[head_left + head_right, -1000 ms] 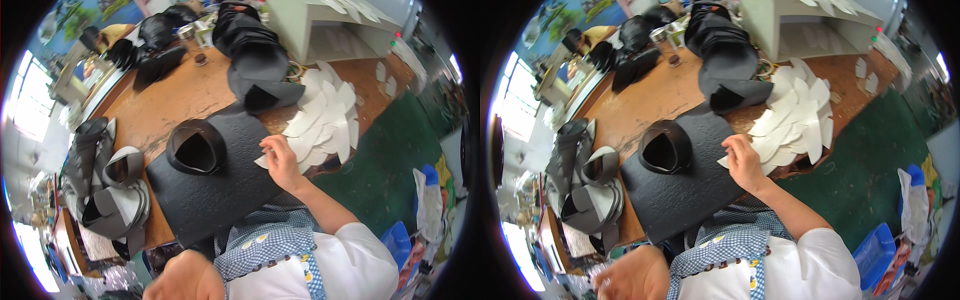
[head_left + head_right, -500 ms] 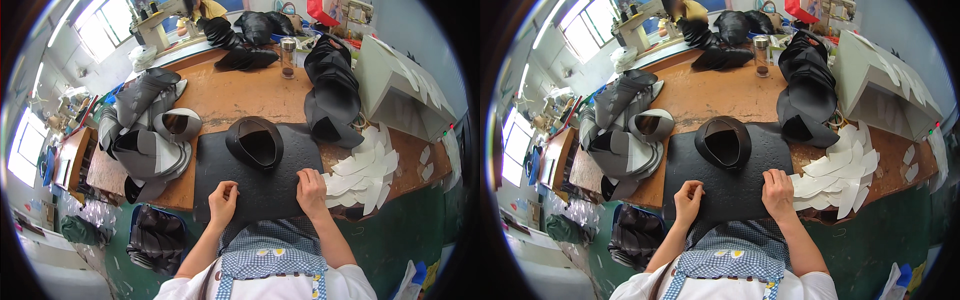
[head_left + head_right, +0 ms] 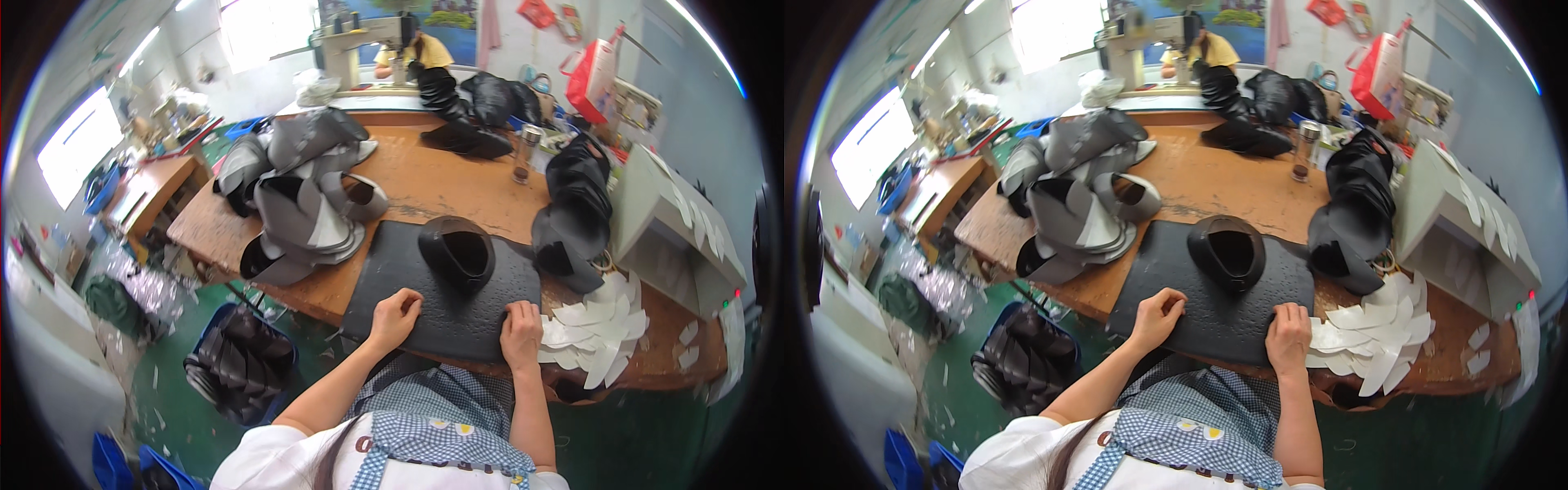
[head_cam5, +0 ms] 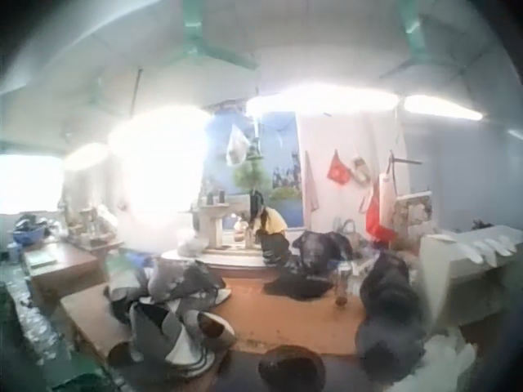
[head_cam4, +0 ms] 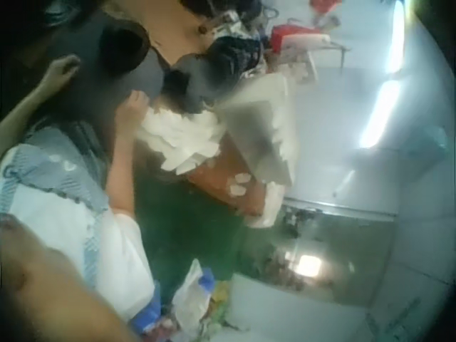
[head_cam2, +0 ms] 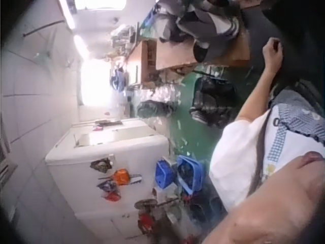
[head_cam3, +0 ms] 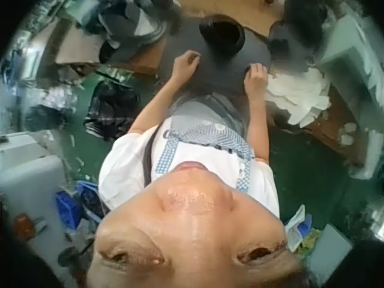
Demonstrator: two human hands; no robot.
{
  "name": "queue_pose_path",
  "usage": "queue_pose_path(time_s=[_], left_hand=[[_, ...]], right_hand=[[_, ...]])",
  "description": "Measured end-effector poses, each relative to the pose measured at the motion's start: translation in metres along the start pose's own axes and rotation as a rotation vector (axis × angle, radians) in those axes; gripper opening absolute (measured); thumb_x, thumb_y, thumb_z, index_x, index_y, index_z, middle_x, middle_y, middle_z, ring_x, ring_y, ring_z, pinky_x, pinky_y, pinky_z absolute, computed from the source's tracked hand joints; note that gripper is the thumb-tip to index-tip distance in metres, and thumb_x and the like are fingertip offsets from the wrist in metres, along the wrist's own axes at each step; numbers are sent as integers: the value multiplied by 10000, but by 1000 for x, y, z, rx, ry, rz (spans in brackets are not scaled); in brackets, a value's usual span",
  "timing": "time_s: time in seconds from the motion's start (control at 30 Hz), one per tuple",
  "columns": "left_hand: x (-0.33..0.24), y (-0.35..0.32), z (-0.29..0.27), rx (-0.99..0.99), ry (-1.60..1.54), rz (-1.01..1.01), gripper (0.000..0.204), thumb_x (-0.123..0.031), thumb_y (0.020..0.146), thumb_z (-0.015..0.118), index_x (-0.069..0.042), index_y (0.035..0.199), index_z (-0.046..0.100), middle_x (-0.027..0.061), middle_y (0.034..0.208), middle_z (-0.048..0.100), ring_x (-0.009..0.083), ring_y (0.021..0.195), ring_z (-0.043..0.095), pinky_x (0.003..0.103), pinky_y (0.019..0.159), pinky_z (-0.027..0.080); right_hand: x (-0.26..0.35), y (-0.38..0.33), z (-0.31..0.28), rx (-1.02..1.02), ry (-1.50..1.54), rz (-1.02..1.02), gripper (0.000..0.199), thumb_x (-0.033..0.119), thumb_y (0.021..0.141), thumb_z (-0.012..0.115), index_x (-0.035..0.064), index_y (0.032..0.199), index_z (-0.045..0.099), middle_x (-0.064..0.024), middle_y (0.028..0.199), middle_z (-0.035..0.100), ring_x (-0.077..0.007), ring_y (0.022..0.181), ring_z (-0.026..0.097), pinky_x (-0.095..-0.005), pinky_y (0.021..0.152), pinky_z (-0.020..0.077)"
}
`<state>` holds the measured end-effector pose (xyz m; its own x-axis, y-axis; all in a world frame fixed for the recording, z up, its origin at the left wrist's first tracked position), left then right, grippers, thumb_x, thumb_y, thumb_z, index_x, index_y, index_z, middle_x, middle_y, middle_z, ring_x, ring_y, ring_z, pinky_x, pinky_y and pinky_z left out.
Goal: The person assembles shoe upper components by pressing linings into shoe uppers, retrieving reinforcement patches from a heating box, and adhering the patches onto the shoe uppers by hand.
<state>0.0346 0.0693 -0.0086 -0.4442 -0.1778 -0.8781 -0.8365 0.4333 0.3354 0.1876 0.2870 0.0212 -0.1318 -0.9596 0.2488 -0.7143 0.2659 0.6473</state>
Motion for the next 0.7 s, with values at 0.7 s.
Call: queue_pose_path(time_s=[0.7], left_hand=[[-1, 12, 3, 60, -48, -17, 75, -47, 923, 676, -8, 983, 697, 74, 750, 700, 126, 669, 680, 256, 625, 519]], right_hand=[[-5, 14, 1, -5, -58, 64, 101, -23, 795, 634, 6, 887, 664, -111, 937, 622, -308, 899, 599, -418, 788, 511]])
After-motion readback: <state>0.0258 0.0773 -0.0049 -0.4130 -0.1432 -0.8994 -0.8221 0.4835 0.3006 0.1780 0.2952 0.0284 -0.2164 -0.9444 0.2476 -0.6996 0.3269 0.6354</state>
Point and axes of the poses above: each hand's wrist, its own y-axis towards the middle knuckle, its own z-axis out of the palm, x = y × z, the point moved 6 cm from there along y, towards the middle knuckle
